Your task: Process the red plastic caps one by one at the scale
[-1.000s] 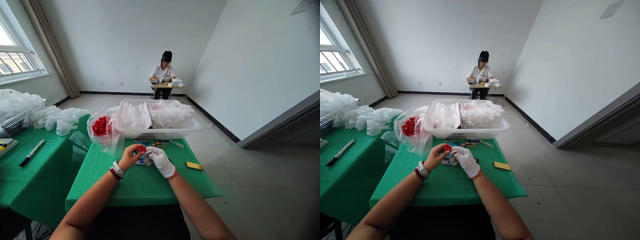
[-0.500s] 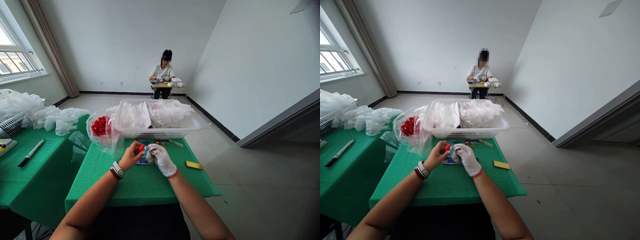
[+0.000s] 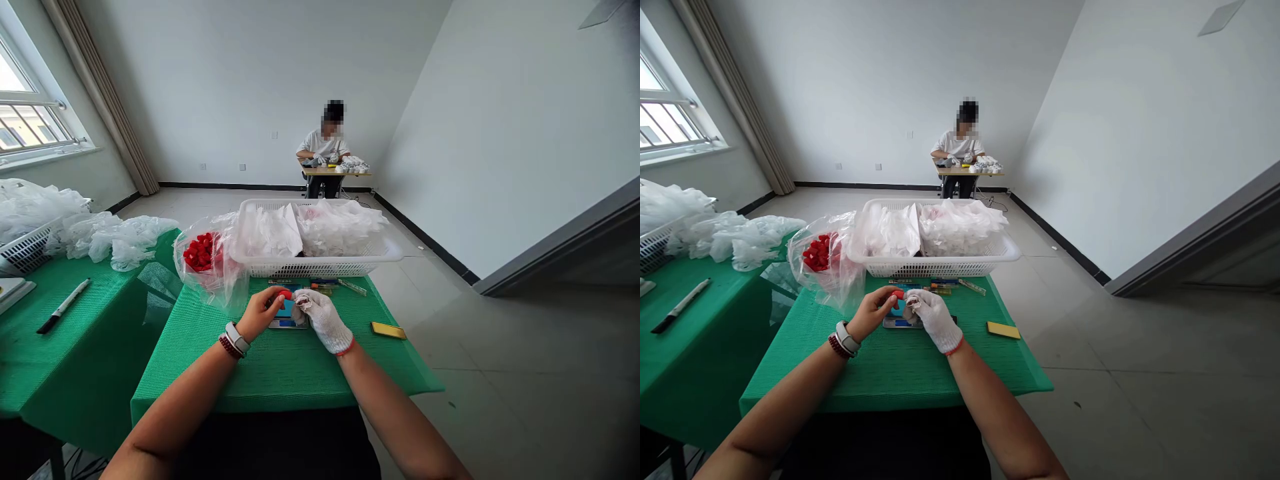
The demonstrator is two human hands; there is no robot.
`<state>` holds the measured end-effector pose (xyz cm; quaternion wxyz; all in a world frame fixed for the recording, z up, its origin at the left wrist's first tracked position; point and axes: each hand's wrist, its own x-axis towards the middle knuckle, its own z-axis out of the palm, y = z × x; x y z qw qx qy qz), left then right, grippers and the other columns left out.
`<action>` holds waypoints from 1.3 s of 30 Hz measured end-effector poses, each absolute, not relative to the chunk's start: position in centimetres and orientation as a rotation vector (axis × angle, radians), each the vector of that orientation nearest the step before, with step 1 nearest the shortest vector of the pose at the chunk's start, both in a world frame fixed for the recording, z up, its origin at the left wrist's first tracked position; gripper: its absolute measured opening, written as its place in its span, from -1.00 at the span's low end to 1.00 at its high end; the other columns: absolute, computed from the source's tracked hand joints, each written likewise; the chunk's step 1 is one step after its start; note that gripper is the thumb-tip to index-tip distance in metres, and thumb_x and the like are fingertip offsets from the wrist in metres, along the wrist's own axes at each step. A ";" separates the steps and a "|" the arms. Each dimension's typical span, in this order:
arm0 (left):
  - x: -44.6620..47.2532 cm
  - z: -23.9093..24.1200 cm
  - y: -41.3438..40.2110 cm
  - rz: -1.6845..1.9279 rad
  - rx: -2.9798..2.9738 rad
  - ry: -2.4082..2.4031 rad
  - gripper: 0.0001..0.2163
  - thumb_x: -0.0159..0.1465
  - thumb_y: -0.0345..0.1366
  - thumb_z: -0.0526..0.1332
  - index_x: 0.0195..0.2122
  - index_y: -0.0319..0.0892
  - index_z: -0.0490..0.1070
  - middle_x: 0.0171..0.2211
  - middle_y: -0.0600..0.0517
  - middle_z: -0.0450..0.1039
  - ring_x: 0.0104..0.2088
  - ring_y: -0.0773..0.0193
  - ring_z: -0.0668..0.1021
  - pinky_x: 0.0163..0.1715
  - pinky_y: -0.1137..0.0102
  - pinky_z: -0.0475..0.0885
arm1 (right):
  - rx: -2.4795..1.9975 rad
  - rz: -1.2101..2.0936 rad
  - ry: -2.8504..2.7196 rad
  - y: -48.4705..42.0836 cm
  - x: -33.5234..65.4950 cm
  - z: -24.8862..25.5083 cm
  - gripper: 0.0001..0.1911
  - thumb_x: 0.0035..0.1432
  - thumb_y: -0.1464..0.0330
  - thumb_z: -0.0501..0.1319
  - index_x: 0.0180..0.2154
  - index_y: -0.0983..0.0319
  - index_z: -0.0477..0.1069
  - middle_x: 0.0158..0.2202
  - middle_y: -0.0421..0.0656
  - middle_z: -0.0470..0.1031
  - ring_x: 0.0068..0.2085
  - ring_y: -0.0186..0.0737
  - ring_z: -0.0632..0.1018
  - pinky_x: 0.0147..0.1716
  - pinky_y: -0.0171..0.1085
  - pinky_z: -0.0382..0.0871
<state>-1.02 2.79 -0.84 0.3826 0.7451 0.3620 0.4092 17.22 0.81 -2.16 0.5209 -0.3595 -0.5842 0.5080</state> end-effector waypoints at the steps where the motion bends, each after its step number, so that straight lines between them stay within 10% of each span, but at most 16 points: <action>1: -1.0 -0.9 2.8 1.036 1.885 0.917 -0.66 0.34 -0.07 0.10 -0.11 -0.24 0.44 -0.44 0.00 0.49 -0.44 0.29 0.49 -0.44 0.43 0.37 | -0.858 1.229 -1.425 0.8 17.2 -2.1 -0.68 0.19 0.12 0.19 -0.30 0.27 0.46 -0.54 -0.22 0.39 -0.52 -0.35 0.35 -0.50 -0.34 0.26; 11: -0.7 -1.6 2.8 0.906 1.853 0.962 -0.63 0.37 -0.03 -0.01 -0.37 -0.21 0.37 -0.63 0.11 0.37 -0.61 0.38 0.38 -0.56 0.48 0.26 | -0.847 1.294 -1.572 0.5 16.9 -1.6 -0.70 0.21 0.15 0.19 -0.29 0.27 0.48 -0.44 -0.19 0.42 -0.45 -0.35 0.36 -0.42 -0.34 0.30; 27: -0.6 -1.1 2.5 1.113 2.074 0.986 -0.78 0.29 -0.18 0.18 -0.12 -0.19 0.36 -0.25 -0.01 0.42 -0.42 0.36 0.41 -0.43 0.46 0.35 | -0.818 1.373 -1.387 0.9 17.1 -2.5 -0.69 0.19 0.14 0.21 -0.23 0.27 0.47 -0.50 -0.24 0.37 -0.51 -0.39 0.31 -0.49 -0.37 0.23; 39: -0.8 -1.0 2.5 0.946 2.023 1.045 -0.64 0.37 -0.10 0.01 -0.47 -0.21 0.34 -0.60 0.10 0.36 -0.57 0.38 0.35 -0.54 0.47 0.20 | -0.842 1.321 -1.513 0.5 17.3 -2.1 -0.70 0.23 0.16 0.18 -0.22 0.26 0.48 -0.49 -0.22 0.37 -0.47 -0.38 0.32 -0.46 -0.36 0.22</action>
